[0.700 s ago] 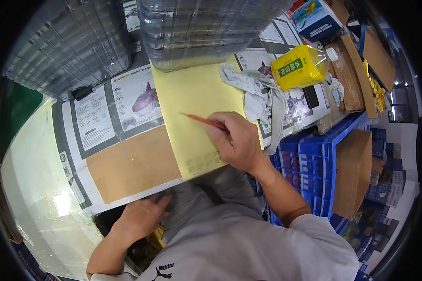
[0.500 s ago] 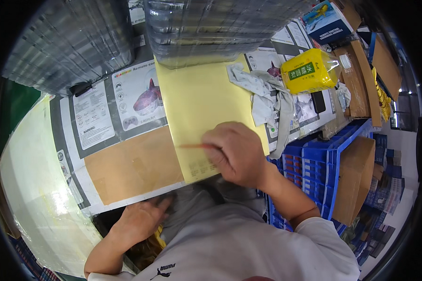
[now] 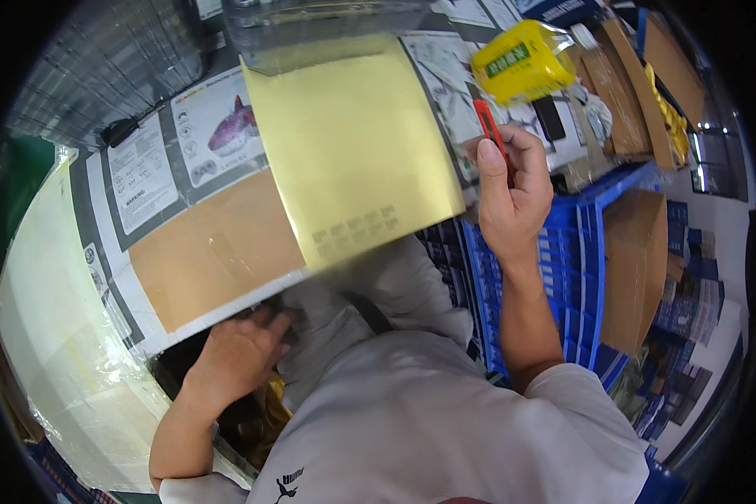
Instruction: The person wipes white game controllers with a cloth on a workbench, handling them one at a time and placing them on a tray. The person also uses a red pen to mark a yellow paper and briefly handles a cardboard box.
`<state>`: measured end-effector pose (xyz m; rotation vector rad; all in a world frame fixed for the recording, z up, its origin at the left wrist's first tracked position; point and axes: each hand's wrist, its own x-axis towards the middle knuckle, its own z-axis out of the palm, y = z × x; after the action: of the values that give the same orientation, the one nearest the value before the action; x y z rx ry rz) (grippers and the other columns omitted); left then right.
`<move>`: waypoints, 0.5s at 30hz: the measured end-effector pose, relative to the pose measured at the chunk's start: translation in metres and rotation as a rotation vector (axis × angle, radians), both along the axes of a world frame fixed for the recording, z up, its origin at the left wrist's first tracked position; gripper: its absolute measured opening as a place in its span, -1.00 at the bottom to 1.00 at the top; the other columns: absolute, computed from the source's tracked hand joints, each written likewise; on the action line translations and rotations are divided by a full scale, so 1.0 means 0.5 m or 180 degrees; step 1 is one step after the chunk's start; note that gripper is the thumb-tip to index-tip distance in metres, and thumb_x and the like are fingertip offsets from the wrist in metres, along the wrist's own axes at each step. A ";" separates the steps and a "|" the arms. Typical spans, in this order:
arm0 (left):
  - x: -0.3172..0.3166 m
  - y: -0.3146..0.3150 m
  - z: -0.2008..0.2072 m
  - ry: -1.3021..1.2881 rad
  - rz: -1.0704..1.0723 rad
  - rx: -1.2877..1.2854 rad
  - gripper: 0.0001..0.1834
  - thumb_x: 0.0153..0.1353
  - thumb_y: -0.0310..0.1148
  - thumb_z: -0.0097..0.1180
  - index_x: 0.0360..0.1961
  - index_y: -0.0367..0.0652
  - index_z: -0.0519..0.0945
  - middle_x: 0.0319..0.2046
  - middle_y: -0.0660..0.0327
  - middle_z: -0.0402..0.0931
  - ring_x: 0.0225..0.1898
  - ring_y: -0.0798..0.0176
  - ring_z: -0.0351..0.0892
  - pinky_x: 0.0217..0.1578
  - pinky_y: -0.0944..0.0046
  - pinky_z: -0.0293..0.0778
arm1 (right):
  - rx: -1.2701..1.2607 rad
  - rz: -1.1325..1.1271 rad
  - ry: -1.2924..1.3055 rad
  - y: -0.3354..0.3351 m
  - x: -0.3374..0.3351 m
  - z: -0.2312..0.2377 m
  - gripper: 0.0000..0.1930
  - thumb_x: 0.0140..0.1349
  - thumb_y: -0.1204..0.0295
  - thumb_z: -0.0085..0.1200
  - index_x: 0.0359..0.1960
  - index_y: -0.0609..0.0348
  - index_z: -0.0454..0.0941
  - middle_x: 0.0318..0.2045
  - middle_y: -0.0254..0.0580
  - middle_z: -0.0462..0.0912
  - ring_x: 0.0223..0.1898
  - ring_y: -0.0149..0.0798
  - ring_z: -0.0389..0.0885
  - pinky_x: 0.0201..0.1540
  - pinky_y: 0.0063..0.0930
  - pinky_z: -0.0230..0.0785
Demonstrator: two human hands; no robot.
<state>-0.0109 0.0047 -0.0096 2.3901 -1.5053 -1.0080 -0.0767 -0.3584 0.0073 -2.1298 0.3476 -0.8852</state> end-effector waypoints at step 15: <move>-0.011 -0.003 -0.015 -0.0150 -0.0083 0.0202 -0.55 0.33 -0.20 0.27 0.17 -0.19 0.60 -0.10 0.02 0.70 0.01 -0.10 0.66 0.06 -0.04 0.57 | -0.0892 0.0015 0.1174 0.046 -0.212 0.016 -0.70 0.39 0.44 0.09 0.12 0.10 0.68 -0.18 0.14 0.76 -0.17 0.21 0.75 -0.14 -0.10 0.59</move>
<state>-0.0164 0.0031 -0.0169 2.4602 -1.5465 -1.0271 -0.1828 -0.3354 0.0153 -2.5578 0.4232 -0.5581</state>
